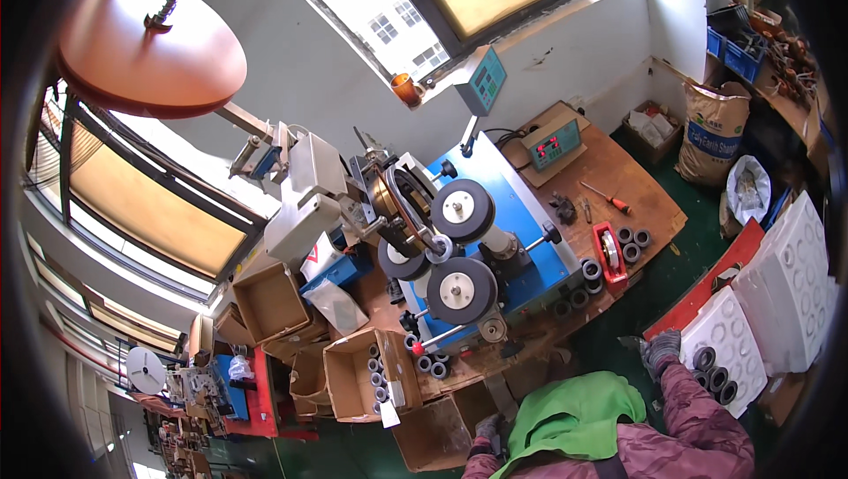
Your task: Operating a machine to apply tape or coating to the edges of metal cylinders and organizing the finished parts into boxes.
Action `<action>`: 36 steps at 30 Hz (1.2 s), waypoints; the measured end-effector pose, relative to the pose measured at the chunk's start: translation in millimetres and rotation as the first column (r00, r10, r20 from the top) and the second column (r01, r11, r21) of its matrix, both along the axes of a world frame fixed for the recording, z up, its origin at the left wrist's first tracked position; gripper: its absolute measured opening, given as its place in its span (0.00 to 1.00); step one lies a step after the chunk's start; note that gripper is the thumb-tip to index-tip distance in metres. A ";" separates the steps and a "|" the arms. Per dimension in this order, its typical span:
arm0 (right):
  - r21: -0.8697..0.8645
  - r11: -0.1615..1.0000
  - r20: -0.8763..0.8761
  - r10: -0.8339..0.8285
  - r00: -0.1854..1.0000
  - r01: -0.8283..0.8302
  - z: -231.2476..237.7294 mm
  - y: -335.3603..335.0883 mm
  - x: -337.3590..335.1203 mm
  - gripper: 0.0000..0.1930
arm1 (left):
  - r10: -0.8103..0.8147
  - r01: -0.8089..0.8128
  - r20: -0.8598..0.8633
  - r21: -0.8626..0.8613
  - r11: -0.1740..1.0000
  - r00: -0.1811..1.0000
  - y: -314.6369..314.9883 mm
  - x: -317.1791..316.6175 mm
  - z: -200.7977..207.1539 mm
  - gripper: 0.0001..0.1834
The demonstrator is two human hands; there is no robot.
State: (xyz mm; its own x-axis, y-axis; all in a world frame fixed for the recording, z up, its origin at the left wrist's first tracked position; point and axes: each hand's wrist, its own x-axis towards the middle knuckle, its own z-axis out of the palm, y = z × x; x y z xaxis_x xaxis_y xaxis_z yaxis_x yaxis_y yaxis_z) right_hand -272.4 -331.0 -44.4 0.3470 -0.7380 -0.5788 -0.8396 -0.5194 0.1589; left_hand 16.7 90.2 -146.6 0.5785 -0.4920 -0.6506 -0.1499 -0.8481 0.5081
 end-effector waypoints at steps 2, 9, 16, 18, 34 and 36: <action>0.010 1.000 -0.013 -0.004 1.000 0.004 2.7 -0.5 1.1 0.23 | -0.084 0.083 0.060 0.015 0.996 0.995 16.8 -9.1 -6.1 0.18; -0.016 1.000 -0.019 -0.011 1.000 0.010 4.5 3.4 0.7 0.23 | 0.518 -0.420 -0.236 0.362 0.832 0.822 54.9 -44.6 -21.6 0.19; -0.025 1.000 -0.016 -0.012 1.000 0.012 -3.2 4.2 -0.2 0.26 | 0.279 -0.234 -0.195 0.225 0.946 0.940 75.5 -41.8 -66.5 0.16; -0.009 1.000 -0.026 0.003 1.000 -0.003 10.4 4.3 4.0 0.26 | 0.129 -0.071 -0.188 0.290 0.954 0.974 61.1 -23.3 -75.8 0.15; -0.062 0.998 0.000 -0.020 1.000 0.020 -25.5 5.3 -10.3 0.23 | 0.650 -0.728 -0.426 -0.029 0.685 0.629 -43.0 -3.0 44.5 0.10; -0.049 0.999 0.009 -0.023 1.000 0.023 -20.0 5.8 -11.8 0.23 | 0.700 -0.817 -0.557 0.067 0.573 0.446 -26.3 -8.7 15.2 0.10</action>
State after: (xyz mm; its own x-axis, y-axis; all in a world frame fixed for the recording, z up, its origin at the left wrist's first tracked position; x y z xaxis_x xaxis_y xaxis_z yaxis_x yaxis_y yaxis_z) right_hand -284.2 -325.2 -64.4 0.3345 -0.7733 -0.5386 -0.8527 -0.4917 0.1765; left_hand 7.9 63.9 -131.4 0.4218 -0.1534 -0.8936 0.8117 -0.3753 0.4475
